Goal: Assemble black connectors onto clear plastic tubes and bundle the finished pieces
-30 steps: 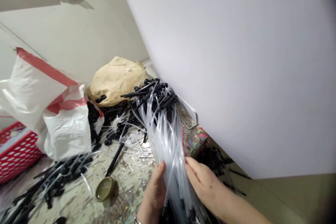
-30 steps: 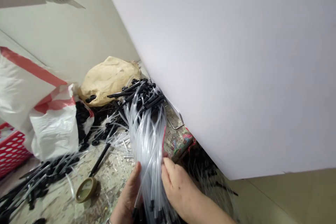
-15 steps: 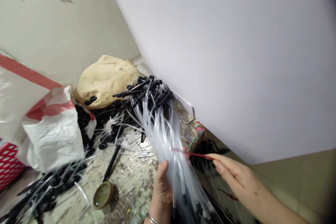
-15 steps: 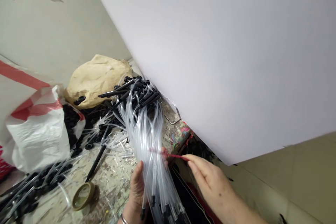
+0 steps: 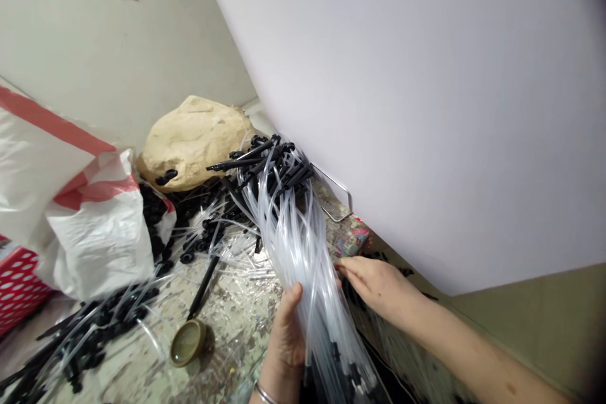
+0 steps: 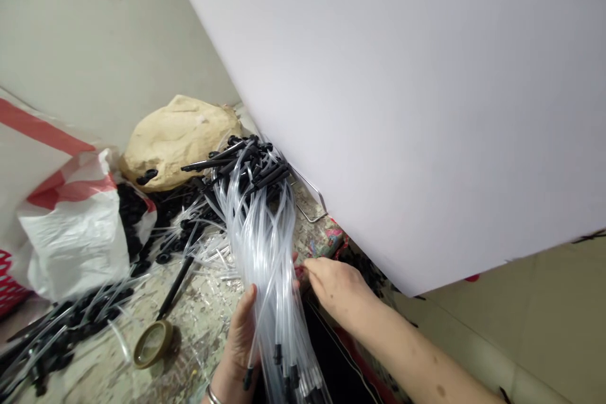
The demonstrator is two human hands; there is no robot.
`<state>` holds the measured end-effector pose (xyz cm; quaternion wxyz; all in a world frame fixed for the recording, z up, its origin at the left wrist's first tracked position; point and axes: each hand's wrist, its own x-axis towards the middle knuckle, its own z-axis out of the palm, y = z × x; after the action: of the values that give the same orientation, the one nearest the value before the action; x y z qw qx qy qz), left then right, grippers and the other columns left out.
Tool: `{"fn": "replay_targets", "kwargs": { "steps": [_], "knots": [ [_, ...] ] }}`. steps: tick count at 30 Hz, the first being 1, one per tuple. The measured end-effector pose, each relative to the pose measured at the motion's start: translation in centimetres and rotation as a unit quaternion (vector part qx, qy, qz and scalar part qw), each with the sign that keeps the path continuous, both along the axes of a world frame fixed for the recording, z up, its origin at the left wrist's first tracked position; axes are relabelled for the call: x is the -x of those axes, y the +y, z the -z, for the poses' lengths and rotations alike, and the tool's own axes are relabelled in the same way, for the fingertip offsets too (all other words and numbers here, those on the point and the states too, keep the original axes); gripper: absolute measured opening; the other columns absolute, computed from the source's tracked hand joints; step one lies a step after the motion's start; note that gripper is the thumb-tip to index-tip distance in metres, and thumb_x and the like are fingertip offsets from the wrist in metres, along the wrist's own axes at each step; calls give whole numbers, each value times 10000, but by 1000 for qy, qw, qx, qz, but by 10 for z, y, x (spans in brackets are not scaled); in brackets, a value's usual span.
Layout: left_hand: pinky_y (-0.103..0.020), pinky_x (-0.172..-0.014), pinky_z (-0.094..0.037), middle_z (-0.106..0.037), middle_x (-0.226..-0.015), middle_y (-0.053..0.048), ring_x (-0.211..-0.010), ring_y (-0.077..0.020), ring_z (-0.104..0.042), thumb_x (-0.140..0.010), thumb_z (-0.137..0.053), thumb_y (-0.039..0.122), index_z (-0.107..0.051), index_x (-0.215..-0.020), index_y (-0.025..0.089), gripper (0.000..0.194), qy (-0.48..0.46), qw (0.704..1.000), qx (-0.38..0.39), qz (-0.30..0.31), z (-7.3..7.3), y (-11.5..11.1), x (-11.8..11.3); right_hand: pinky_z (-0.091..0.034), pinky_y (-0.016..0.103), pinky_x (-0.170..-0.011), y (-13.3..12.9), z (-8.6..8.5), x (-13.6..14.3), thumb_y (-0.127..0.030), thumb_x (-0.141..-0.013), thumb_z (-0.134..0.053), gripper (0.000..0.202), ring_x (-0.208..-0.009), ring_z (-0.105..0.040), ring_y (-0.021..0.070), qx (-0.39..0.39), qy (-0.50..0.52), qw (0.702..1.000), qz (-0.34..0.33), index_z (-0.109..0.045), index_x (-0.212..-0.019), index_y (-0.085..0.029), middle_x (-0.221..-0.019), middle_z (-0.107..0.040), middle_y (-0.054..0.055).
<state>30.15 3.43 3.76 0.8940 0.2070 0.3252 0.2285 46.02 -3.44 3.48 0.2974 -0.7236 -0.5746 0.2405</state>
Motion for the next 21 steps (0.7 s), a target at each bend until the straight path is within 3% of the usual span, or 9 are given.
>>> {"fn": "replay_targets", "kwargs": {
  "steps": [4,8,16,19,21],
  "knots": [
    [-427,-888,-455,-727,-927,-132,-964,-339,-632,-588,-766,369,-627,-1092,102,587,37,998,-41,-26,0,2,5,-440,254,-641,23,-5,6,-161,-826,-372,295,-705,-612,170,12,156,987,-41,-658,-750,-164,-716,-665,19],
    [-428,-915,-431,-719,-953,-131,-997,-327,-619,-666,-729,337,-628,-1082,100,489,46,994,-94,-15,-3,4,5,-455,249,-682,27,-1,10,-198,-816,-393,295,-774,-620,180,4,257,965,-51,-681,-774,-149,-759,-684,13],
    [-399,-933,-397,-698,-1018,-123,-1040,-295,-586,-773,-635,311,-629,-1087,107,375,121,965,-231,38,-6,6,12,-442,245,-655,22,2,9,-199,-834,-376,310,-753,-616,178,54,105,993,-14,-681,-805,-150,-782,-690,28],
    [-391,-927,-377,-683,-1024,-104,-1052,-288,-557,-777,-617,362,-634,-1072,140,370,189,925,-323,65,-7,8,16,-438,262,-704,19,4,7,-192,-842,-377,306,-813,-621,188,66,60,996,-6,-680,-873,-162,-860,-694,50],
    [-384,-895,-373,-676,-957,-88,-1002,-284,-551,-747,-638,393,-663,-956,155,318,236,890,-384,66,-7,9,16,-431,277,-746,16,5,5,-187,-847,-377,306,-862,-619,194,71,26,997,-4,-675,-916,-169,-918,-691,65]
  ]
}}
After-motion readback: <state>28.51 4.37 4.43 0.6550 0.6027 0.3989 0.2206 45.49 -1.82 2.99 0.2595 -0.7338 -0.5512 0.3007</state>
